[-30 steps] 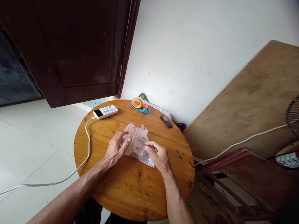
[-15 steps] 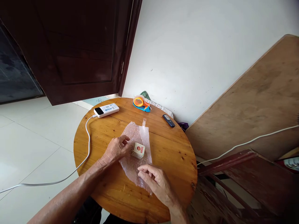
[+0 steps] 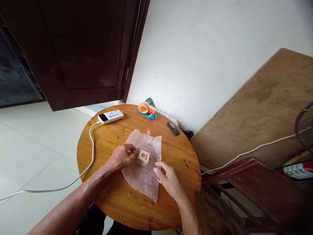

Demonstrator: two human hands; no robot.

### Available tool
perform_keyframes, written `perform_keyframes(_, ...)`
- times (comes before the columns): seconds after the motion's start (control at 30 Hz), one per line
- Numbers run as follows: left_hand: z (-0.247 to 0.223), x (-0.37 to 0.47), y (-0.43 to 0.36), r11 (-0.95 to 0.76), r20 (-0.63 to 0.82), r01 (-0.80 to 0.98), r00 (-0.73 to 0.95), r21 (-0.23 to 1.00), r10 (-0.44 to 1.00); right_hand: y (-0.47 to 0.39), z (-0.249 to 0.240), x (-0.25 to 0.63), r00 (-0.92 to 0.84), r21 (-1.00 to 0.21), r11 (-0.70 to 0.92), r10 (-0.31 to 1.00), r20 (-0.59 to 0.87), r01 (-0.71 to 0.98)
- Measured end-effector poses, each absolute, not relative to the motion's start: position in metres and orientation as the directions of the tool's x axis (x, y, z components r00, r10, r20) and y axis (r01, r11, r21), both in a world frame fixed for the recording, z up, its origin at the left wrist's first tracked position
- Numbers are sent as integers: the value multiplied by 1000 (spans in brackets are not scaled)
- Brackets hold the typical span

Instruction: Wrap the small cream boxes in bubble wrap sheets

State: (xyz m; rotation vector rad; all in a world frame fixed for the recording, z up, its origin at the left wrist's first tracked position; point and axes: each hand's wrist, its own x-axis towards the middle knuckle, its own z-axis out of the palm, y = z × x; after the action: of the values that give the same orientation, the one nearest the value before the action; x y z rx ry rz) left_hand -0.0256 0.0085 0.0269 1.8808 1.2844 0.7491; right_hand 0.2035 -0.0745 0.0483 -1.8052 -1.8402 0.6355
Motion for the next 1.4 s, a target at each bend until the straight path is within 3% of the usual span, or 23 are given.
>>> perform_keyframes(0.1, 30, -25, 8, -241, 46, 513, 363, 824, 931, -61, 56, 209, -31, -634, -3, 999, -43, 774)
perform_keyframes(0.23, 31, -25, 7, -276, 61, 534, 385, 799, 921, -48, 61, 198, -46, -605, 76, 997, 66, 793)
perform_keyframes(0.47, 23, -23, 6, -391, 155, 588, 411, 708, 898, -33, 42, 173, -163, -633, 203, 979, 123, 747)
perform_keyframes(0.73, 30, -27, 3, -421, 180, 647, 406, 636, 896, -30, 33, 179, -34, -807, 77, 997, 70, 585)
perform_keyframes(1.1, 27, -25, 5, -475, 213, 724, 429, 500, 878, -34, 19, 177, -62, -805, 143, 989, 131, 576)
perform_keyframes(1.23, 26, -27, 7, -461, 228, 674, 409, 578, 884, -33, 18, 177, -42, -811, 142, 989, 144, 567)
perform_keyframes(1.4, 29, -34, 13, -254, 103, 414, 354, 874, 930, -33, 20, 176, -23, -834, 106, 994, 111, 542)
